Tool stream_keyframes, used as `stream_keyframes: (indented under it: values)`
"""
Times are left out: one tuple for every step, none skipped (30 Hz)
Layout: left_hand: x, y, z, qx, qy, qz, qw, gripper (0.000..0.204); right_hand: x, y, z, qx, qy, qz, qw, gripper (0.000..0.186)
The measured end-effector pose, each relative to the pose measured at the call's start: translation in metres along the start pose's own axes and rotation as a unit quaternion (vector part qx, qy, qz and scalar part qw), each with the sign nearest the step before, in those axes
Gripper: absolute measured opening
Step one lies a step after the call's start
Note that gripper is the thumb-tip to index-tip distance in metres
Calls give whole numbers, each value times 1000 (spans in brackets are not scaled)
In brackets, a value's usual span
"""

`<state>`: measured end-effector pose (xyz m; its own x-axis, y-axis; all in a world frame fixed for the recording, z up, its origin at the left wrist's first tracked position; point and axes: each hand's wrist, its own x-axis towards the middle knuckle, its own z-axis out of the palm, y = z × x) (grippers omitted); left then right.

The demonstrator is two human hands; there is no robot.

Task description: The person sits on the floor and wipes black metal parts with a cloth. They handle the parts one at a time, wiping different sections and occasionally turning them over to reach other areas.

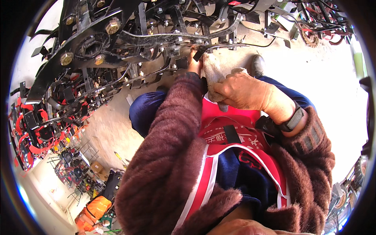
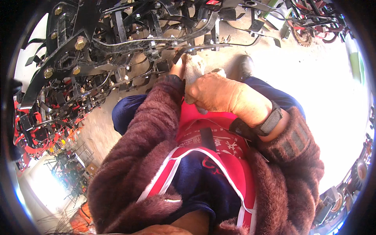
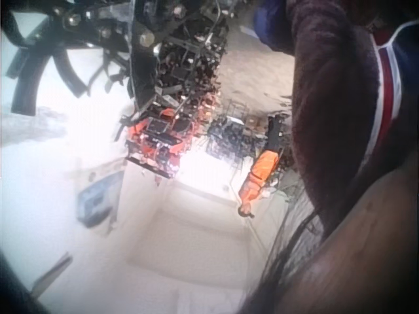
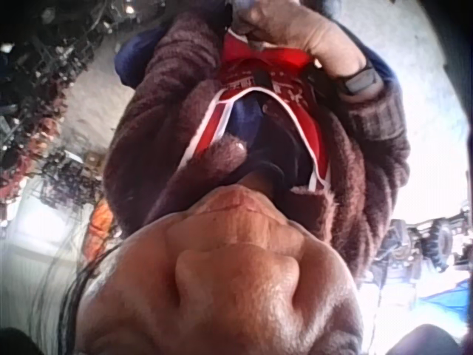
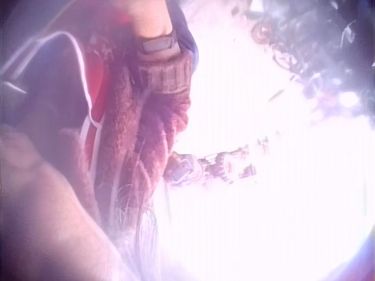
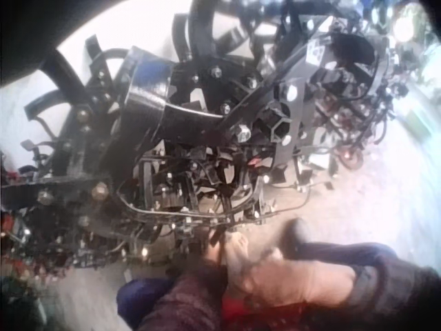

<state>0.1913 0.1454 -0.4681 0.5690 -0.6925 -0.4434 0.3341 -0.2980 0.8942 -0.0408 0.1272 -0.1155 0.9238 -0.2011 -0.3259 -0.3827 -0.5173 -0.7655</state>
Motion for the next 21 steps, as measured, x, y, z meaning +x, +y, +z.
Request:
stream_keyframes:
  values:
    - [-3,1,0,-4,1,-5,1000,25,0,0,-1,-25,14,-5,1000,13]
    - [-7,3,0,-5,1,-9,1000,25,-1,0,-1,-50,38,-18,998,14]
    - [-13,5,0,-9,2,-15,1000,25,-2,0,-1,-84,38,-19,996,16]
    - [-21,8,0,-13,2,-19,1000,25,-2,0,-2,-83,46,-29,995,16]
    - [-31,11,0,-17,1,-23,1000,25,-3,-1,-2,-90,30,-28,995,16]
    - [-41,12,1,-21,2,-28,999,25,-3,-2,-2,-90,21,-35,995,16]
    - [-52,14,1,-25,3,-32,999,26,-3,-3,-2,-69,17,-40,997,15]
    - [-60,16,2,-32,2,-35,999,26,-3,-4,-2,-44,21,-49,998,15]
    - [-63,18,5,-37,0,-36,999,26,-3,-5,-2,-23,18,-46,999,15]
    - [-63,20,7,-43,-1,-36,998,26,-3,-6,-2,11,18,-63,998,15]
    - [-61,22,10,-50,-2,-40,998,26,-3,-7,-2,43,11,-69,997,15]
    - [-50,26,14,-60,-2,-49,997,26,-4,-9,-2,73,13,-88,993,16]
    - [-44,29,15,-68,-1,-58,996,26,-2,-10,-2,81,-2,-89,993,18]
    - [-37,33,16,-75,1,-66,995,26,-2,-12,-2,94,-3,-100,991,19]
    - [-33,36,15,-83,3,-76,994,26,-2,-14,-2,107,-4,-111,988,19]
    - [-32,39,14,-87,5,-85,993,26,-1,-15,-2,119,-4,-123,985,20]
    - [-35,42,11,-95,6,-94,991,26,-1,-17,-2,144,9,-137,980,20]
    - [-43,45,8,-103,6,-103,989,27,-1,-19,-2,168,22,-151,974,20]
    - [-53,48,5,-111,6,-115,987,27,0,-21,-2,192,35,-164,967,21]
    - [-67,50,2,-120,2,-128,984,27,-1,-23,-2,217,47,-177,959,21]
    - [-84,52,-2,-125,1,-138,982,27,-1,-25,-1,207,75,-195,956,21]
